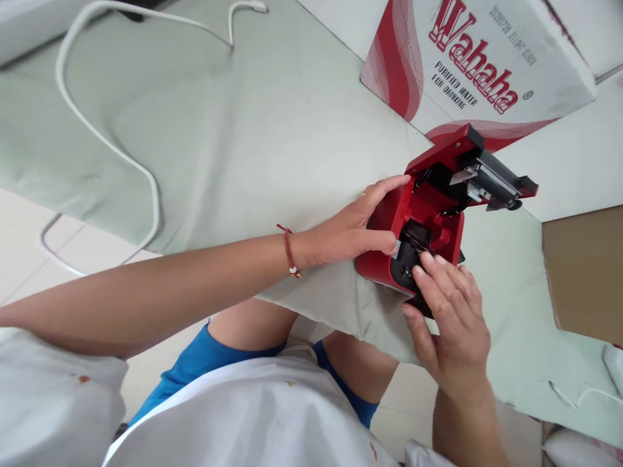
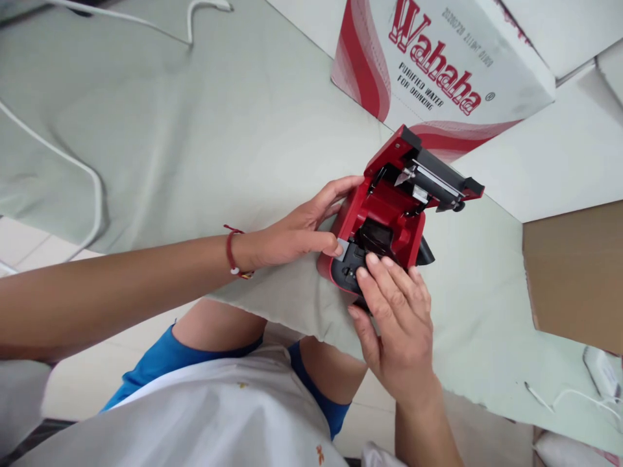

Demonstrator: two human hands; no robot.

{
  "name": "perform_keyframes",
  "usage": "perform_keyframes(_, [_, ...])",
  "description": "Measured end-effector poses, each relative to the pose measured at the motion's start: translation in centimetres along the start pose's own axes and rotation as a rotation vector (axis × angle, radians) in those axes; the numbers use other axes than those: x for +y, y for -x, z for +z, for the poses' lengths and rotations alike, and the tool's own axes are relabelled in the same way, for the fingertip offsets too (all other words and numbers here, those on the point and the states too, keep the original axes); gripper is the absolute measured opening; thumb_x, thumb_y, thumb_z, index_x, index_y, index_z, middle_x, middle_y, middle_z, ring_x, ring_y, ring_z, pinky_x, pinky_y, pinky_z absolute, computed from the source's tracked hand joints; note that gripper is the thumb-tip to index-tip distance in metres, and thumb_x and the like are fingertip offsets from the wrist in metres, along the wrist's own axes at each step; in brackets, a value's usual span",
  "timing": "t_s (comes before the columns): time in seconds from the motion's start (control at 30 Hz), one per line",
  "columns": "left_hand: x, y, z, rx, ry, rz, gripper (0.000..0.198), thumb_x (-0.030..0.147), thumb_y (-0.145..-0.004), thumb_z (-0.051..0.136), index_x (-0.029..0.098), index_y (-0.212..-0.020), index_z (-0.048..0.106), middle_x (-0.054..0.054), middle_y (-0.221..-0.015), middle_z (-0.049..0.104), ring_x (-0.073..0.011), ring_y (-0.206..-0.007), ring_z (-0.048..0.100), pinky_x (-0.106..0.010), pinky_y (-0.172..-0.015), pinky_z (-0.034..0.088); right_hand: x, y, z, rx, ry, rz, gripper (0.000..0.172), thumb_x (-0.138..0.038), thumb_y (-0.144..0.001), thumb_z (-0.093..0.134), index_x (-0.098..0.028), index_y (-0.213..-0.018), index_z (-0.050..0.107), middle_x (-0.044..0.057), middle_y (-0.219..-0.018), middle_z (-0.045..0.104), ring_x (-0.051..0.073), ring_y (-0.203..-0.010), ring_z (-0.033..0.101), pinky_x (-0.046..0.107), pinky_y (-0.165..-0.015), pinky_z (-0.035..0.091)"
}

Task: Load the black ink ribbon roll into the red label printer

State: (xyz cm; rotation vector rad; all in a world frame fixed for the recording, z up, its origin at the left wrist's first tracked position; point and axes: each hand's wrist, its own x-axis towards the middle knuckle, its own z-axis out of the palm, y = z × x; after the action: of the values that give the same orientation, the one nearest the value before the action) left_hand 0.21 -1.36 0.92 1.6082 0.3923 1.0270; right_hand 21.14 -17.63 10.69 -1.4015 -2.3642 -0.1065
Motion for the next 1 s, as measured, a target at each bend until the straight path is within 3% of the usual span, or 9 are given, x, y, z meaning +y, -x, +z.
perform_keyframes(0.1, [0.8,0.3,0.2,0.042,-0.115,0.083,0.076,0.050,-0.098,0.068,0.035,-0.168,0.042,-0.011,-0.178,0.044,-0.0362,-0.166,0.042,-0.062,-0.140,0.036,-1.1,2.6,1.7,0.133,0.059,0.053,0.081,-0.012,-0.100,0.072,-0.032,-0.174,0.045,0.008,-0.164,0.065,0.029,-0.158,0.058,0.057,-0.138,0.039])
perform_keyframes(0.23, [2.1,0.9,1.2,0.049,-0.338,0.422,0.064,0.061,-0.100,0.064,0.033,-0.157,0.057,-0.013,-0.166,0.059,-0.0394,-0.167,0.044,-0.066,-0.142,0.031,-2.2,3.8,2.4,0.207,0.027,0.113,0.079,-0.011,-0.099,0.071,-0.032,-0.172,0.048,0.008,-0.163,0.066,0.031,-0.153,0.063,0.061,-0.136,0.044])
perform_keyframes(0.37, [3.0,1.4,2.7,-0.061,-0.540,0.788,0.039,0.054,-0.105,0.061,0.030,-0.133,0.072,-0.007,-0.140,0.079,-0.0291,-0.153,0.065,-0.055,-0.143,0.037,-2.1,4.0,2.1,0.264,0.029,0.234,0.087,-0.014,-0.095,0.077,-0.035,-0.173,0.045,0.013,-0.165,0.061,0.037,-0.152,0.063,0.065,-0.125,0.056])
perform_keyframes(0.47, [3.3,1.4,3.5,-0.045,-0.646,0.961,0.026,0.042,-0.109,0.063,0.024,-0.121,0.078,-0.005,-0.124,0.085,-0.0229,-0.135,0.077,-0.045,-0.141,0.044,-1.2,3.5,1.0,0.260,-0.178,0.309,0.090,-0.019,-0.093,0.081,-0.037,-0.173,0.043,0.016,-0.168,0.053,0.038,-0.147,0.065,0.065,-0.118,0.061])
perform_keyframes(0.57, [3.5,1.3,3.8,0.053,-0.726,0.984,0.014,0.031,-0.106,0.071,0.024,-0.112,0.081,0.000,-0.113,0.087,-0.0196,-0.123,0.081,-0.042,-0.133,0.055,0.4,1.7,-0.8,0.312,-0.382,0.318,0.077,-0.041,-0.097,0.078,-0.036,-0.168,0.050,0.015,-0.163,0.057,0.039,-0.134,0.072,0.069,-0.113,0.063])
perform_keyframes(0.7, [3.7,1.2,4.0,0.086,-0.749,0.958,0.004,0.027,-0.102,0.077,0.029,-0.105,0.079,0.002,-0.111,0.086,-0.0167,-0.122,0.081,-0.039,-0.130,0.058,3.7,-2.2,-2.4,0.733,-0.197,0.417,0.045,-0.043,-0.108,0.058,-0.045,-0.152,0.067,0.002,-0.165,0.059,0.043,-0.154,0.056,0.071,-0.124,0.053])
perform_keyframes(0.77, [3.7,1.2,3.9,0.068,-0.747,0.956,0.006,0.026,-0.101,0.077,0.028,-0.106,0.078,0.001,-0.112,0.086,-0.0171,-0.122,0.081,-0.040,-0.130,0.058,5.5,-4.0,-2.2,0.667,-0.164,0.430,0.048,-0.041,-0.111,0.053,-0.045,-0.159,0.062,0.002,-0.171,0.054,0.041,-0.161,0.049,0.068,-0.133,0.045])
perform_keyframes(0.87, [3.8,1.1,3.9,0.097,-0.753,0.959,0.005,0.025,-0.102,0.076,0.027,-0.106,0.078,0.001,-0.111,0.087,-0.0163,-0.119,0.081,-0.040,-0.129,0.059,7.2,-5.8,-0.9,0.406,-0.254,0.365,0.054,-0.045,-0.116,0.046,-0.037,-0.169,0.051,0.008,-0.176,0.049,0.039,-0.164,0.048,0.065,-0.135,0.041])
perform_keyframes(1.0, [3.8,1.3,3.9,0.115,-0.781,0.951,0.008,0.024,-0.103,0.072,0.027,-0.107,0.078,0.002,-0.110,0.086,-0.0156,-0.120,0.081,-0.039,-0.132,0.056,6.2,-5.9,0.3,0.472,-0.188,0.393,0.052,-0.046,-0.116,0.042,-0.026,-0.159,0.062,0.018,-0.162,0.063,0.042,-0.151,0.061,0.068,-0.122,0.053])
